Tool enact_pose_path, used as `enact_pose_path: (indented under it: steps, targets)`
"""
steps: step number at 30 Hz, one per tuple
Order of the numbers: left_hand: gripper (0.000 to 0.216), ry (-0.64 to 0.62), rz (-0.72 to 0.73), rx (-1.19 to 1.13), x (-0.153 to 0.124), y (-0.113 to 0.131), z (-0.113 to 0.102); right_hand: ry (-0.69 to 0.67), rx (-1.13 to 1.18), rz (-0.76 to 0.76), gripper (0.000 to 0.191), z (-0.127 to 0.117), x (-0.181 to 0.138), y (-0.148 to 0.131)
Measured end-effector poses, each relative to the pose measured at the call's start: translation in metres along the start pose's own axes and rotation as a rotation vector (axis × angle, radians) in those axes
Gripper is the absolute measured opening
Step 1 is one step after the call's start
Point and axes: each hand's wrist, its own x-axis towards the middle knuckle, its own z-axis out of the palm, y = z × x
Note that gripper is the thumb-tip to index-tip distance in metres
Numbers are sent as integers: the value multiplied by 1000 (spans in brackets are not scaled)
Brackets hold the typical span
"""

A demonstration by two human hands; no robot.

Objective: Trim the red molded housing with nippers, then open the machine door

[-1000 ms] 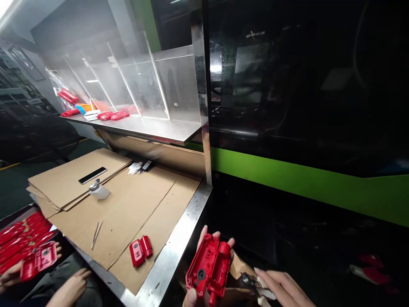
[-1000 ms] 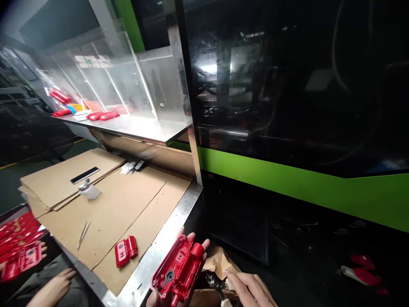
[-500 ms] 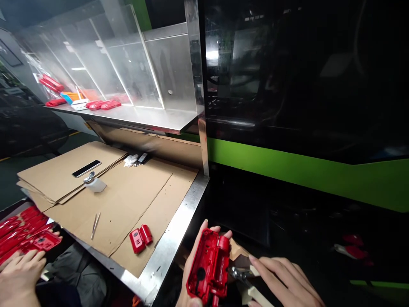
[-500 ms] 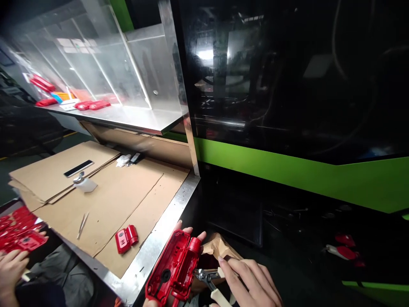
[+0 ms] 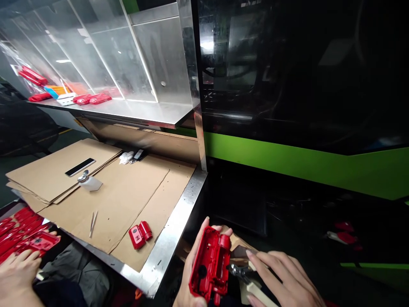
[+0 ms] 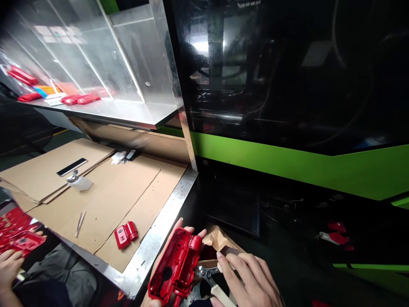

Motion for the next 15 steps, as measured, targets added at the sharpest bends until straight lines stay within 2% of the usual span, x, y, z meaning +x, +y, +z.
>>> enact_pose_path:
  steps: [2, 4, 7, 9, 12, 15]
  targets:
    - [111, -91, 33, -66, 6, -9, 8, -18, 25, 0, 51, 0, 0, -1]
    - [110, -144, 36, -82, 8, -8, 7, -43, 77, 16, 45, 2, 0, -4]
    - [110, -167, 17, -113, 7, -7, -1, -44, 162, 103, 29, 11, -2, -10]
    - [105, -136, 25, -169, 4, -13, -7, -1, 198, 129, 24, 17, -5, -14]
    - [97, -53, 17, -254, -3, -26, -15, 29, 217, 129, 37, 22, -9, -15]
    - [88, -26, -106, -294, -9, -31, -18, 19, 231, 230, 49, 20, -13, -11]
